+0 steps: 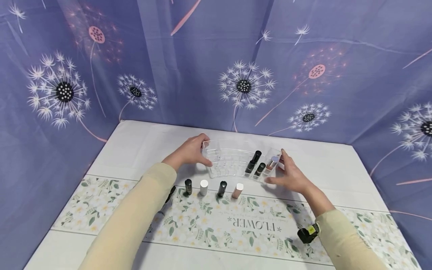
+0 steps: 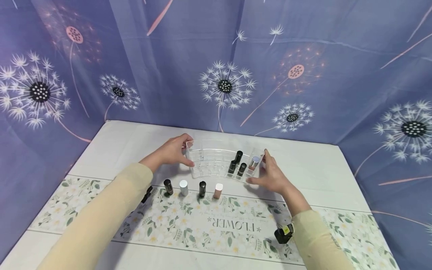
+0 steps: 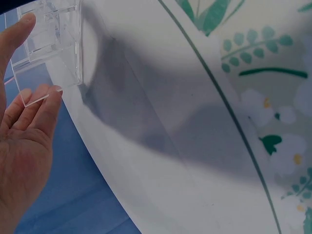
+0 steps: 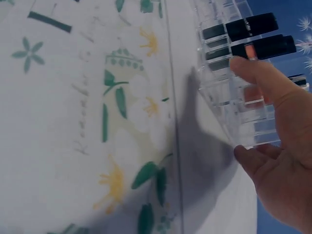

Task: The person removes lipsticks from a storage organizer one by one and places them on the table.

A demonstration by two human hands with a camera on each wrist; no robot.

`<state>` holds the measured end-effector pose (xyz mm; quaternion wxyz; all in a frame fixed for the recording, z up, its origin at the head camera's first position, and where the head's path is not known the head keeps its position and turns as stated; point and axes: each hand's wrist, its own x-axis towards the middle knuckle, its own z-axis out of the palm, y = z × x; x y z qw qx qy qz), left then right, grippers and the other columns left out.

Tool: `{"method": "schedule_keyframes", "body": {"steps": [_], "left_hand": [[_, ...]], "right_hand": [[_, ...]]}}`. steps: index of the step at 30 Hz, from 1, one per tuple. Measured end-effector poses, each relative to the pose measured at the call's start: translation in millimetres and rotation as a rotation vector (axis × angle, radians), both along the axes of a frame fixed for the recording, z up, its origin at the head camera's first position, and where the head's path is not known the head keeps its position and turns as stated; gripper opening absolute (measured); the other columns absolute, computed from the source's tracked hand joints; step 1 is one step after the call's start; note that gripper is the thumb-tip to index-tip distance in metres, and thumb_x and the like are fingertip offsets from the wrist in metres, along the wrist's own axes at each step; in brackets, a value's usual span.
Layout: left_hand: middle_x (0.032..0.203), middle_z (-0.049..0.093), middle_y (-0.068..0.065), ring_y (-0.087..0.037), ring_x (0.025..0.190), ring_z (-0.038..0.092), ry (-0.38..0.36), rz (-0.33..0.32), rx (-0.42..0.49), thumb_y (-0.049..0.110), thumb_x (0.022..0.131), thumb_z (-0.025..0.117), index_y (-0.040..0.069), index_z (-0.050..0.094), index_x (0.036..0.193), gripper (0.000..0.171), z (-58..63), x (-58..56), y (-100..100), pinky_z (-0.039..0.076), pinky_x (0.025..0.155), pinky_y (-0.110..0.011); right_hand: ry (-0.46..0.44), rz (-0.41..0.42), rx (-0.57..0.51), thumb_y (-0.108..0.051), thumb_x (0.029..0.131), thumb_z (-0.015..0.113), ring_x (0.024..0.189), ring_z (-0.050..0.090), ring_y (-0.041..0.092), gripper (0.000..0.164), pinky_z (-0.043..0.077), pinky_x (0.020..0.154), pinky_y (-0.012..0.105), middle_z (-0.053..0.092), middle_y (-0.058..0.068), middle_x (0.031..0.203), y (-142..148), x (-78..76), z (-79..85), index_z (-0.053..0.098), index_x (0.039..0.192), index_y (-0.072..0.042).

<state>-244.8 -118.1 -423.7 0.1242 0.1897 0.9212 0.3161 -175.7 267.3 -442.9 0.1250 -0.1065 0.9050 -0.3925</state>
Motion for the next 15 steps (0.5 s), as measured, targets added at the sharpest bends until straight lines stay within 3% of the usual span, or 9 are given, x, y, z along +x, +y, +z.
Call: {"method": "schedule_keyframes", "body": {"steps": [4,8,15], "left_hand": [[0.118,0.064,-0.016,-0.027,0.102,0.058,0.002,0.0,0.011,0.027,0.075,0.099,0.004,0.052,0.144,0.087,0.5,0.1,0.8,0.049,0.094,-0.042],[0.116,0.064,-0.015,-0.026,0.1,0.056,0.005,0.004,0.012,0.027,0.074,0.099,0.004,0.052,0.143,0.086,-0.5,-0.4,1.7,0.048,0.092,-0.041],[0.116,0.064,-0.015,-0.026,0.1,0.056,0.006,0.009,0.008,0.026,0.073,0.1,0.004,0.052,0.142,0.086,-1.1,-0.4,1.0,0.048,0.093,-0.041]], "right_hand": [[0.032,0.034,0.002,-0.025,0.091,0.086,0.155,0.017,0.058,0.128,0.029,0.122,0.066,0.008,0.04,0.166,1.8,1.3,13.2,-0.013,0.166,0.004],[0.123,0.051,0.074,-0.031,0.093,0.085,0.153,0.025,0.056,0.121,0.032,0.122,0.065,0.013,0.037,0.168,1.4,1.3,33.6,-0.003,0.169,0.003],[0.31,0.093,0.126,-0.03,0.094,0.085,0.148,0.041,0.049,0.092,0.038,0.12,0.061,0.033,0.025,0.165,-11.7,1.4,61.0,0.034,0.164,-0.001]]}}
